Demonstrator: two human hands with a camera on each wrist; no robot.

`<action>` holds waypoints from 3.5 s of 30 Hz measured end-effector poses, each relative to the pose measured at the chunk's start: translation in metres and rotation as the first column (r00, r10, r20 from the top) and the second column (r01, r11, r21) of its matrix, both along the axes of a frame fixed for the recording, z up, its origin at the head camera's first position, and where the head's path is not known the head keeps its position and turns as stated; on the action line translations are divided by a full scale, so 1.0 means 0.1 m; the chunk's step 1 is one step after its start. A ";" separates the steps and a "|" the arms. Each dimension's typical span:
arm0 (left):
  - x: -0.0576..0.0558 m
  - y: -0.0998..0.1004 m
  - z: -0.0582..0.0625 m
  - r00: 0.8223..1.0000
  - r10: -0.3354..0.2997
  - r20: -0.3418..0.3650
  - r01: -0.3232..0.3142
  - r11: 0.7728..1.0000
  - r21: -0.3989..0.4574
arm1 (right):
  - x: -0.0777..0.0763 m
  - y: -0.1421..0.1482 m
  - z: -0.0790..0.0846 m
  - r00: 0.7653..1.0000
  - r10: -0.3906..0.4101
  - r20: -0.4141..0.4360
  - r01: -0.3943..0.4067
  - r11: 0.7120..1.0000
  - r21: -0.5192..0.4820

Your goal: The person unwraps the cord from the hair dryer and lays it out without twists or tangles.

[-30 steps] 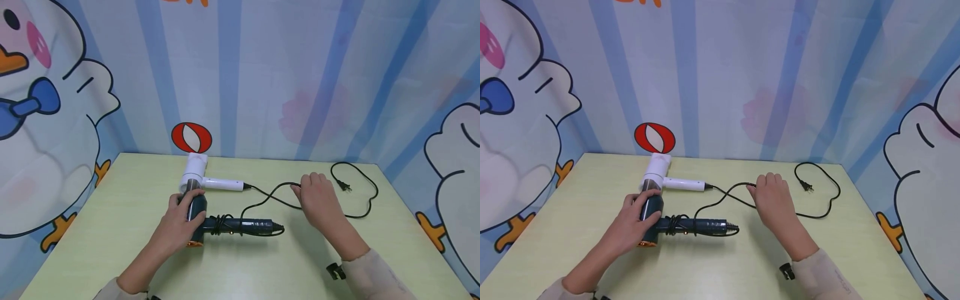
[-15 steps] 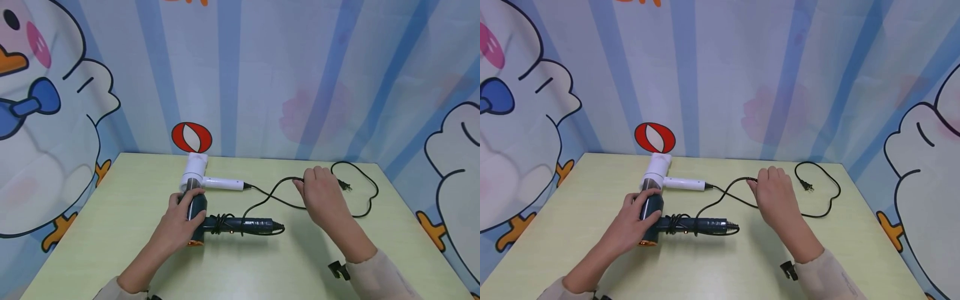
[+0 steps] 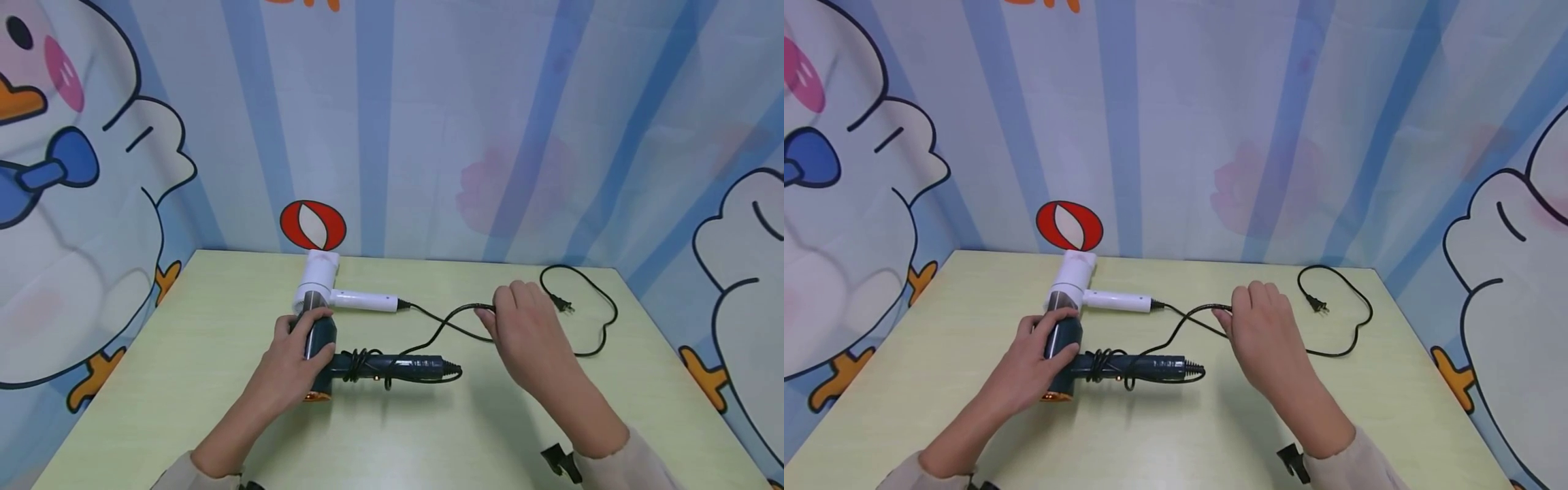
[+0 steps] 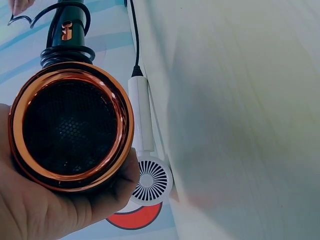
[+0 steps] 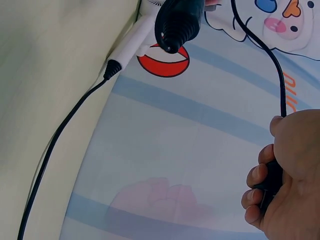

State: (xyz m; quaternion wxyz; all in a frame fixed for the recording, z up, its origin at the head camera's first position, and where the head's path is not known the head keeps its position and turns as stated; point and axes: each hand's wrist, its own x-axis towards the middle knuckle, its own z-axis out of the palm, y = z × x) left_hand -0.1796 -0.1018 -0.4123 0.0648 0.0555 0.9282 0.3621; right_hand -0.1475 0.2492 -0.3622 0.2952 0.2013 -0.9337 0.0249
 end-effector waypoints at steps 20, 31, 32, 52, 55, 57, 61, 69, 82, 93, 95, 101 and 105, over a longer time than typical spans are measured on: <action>-0.09 0.00 0.01 1.000 0.018 -0.025 -0.018 1.000 -0.001 | 0.39 -0.15 0.11 0.995 0.097 -0.007 -0.097 0.993 -0.072; -0.11 -0.02 0.01 0.999 0.032 -0.016 -0.032 0.999 -0.004 | 0.43 -0.15 0.03 0.991 0.121 0.054 -0.116 0.990 -0.075; -0.11 -0.02 0.01 0.999 0.034 -0.013 -0.034 0.999 -0.004 | 0.43 -0.15 0.02 0.990 0.123 0.073 -0.117 0.990 -0.076; -0.13 -0.06 0.03 0.999 0.035 -0.035 -0.035 0.999 0.002 | 0.46 -0.17 -0.18 0.973 0.143 0.183 -0.140 0.990 -0.027; -0.14 -0.05 0.04 0.999 0.038 -0.034 -0.038 0.999 0.000 | 0.47 -0.18 -0.20 0.971 0.140 0.197 -0.138 0.990 -0.021; -0.14 -0.05 0.04 0.999 0.041 -0.033 -0.041 0.999 -0.001 | 0.47 -0.19 -0.21 0.970 0.131 0.205 -0.131 0.991 -0.015; -0.13 -0.04 0.05 0.999 0.042 -0.032 -0.042 0.999 0.000 | 0.48 -0.20 -0.23 0.970 0.128 0.208 -0.129 0.992 -0.006; -0.14 -0.04 0.05 0.998 0.047 -0.039 -0.047 0.999 0.002 | 0.49 -0.21 -0.35 0.975 0.159 0.153 -0.158 0.987 -0.023; -0.15 -0.07 0.05 0.998 0.052 -0.038 -0.052 0.999 0.003 | 0.61 -0.30 -0.53 0.975 0.064 0.211 -0.073 0.997 0.035; -0.16 -0.11 0.06 0.998 0.050 -0.036 -0.049 0.999 0.011 | 0.62 -0.29 -0.60 0.977 0.068 0.200 -0.083 0.994 0.065; -0.16 -0.11 0.06 0.998 0.048 -0.035 -0.047 0.999 0.014 | 0.61 -0.28 -0.61 0.976 0.055 0.211 -0.072 0.995 0.074; -0.15 -0.10 0.07 0.998 0.047 -0.037 -0.046 0.999 0.017 | 0.57 -0.26 -0.66 0.969 0.021 0.248 -0.047 0.994 0.100; -0.15 -0.10 0.08 0.998 0.047 -0.033 -0.046 0.999 0.018 | 0.53 -0.24 -0.69 0.963 -0.009 0.270 -0.026 0.992 0.125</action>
